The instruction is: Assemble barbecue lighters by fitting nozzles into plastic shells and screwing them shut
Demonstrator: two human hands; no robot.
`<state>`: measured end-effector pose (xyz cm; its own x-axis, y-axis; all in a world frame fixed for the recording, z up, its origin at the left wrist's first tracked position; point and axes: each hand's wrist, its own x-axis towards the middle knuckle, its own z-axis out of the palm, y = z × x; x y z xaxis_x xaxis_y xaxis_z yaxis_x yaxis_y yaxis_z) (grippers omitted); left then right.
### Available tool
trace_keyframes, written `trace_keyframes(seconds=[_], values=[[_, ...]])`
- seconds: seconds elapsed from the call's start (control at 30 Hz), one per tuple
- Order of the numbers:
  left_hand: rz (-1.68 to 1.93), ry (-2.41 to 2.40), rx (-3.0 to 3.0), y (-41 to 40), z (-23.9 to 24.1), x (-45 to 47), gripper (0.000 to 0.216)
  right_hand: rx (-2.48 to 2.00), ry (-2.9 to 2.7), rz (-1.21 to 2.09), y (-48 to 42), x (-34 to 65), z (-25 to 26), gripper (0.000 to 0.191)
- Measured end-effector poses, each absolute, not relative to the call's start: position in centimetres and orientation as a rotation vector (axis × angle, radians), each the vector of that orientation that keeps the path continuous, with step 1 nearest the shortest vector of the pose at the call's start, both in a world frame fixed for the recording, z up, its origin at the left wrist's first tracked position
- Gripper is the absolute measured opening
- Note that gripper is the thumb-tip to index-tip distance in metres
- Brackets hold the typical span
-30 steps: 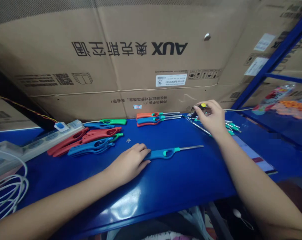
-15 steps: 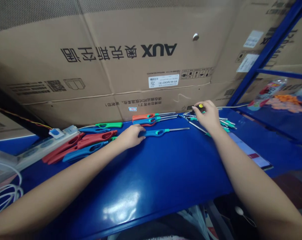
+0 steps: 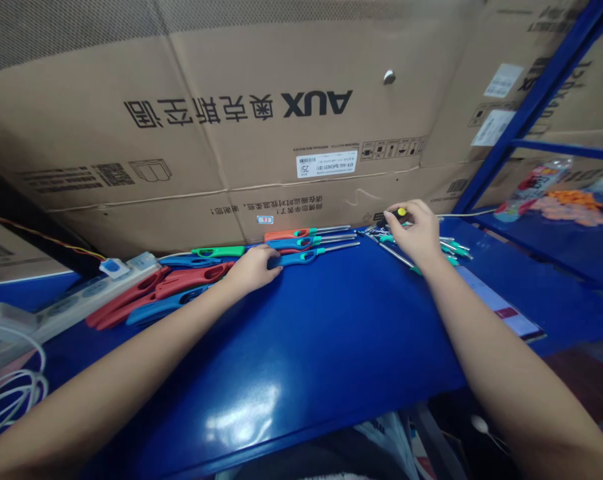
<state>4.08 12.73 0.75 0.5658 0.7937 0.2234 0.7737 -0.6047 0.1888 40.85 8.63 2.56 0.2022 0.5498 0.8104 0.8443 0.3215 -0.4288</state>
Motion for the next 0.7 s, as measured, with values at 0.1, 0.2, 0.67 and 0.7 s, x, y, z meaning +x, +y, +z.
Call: trace_keyframes(seconds=[0.1, 0.2, 0.67, 0.7], values=[[0.452, 1.355, 2.729, 12.5, 0.9, 4.1, 0.028, -1.362, -1.509, -0.318, 8.6, 40.5, 2.4, 0.013], [0.475, 1.358, 2.755, 12.0, 1.3, 4.2, 0.028, -1.369, -1.56, -0.3, 8.8, 40.2, 2.0, 0.011], [0.406, 1.337, 2.961, 11.2, 0.5, 5.4, 0.053, -1.466, -1.668, -0.285, 9.3, 40.7, 1.2, 0.009], [0.399, 1.348, 2.961, 11.2, 0.4, 5.5, 0.054, -1.485, -1.696, -0.27, 9.3, 40.7, 1.2, 0.009]])
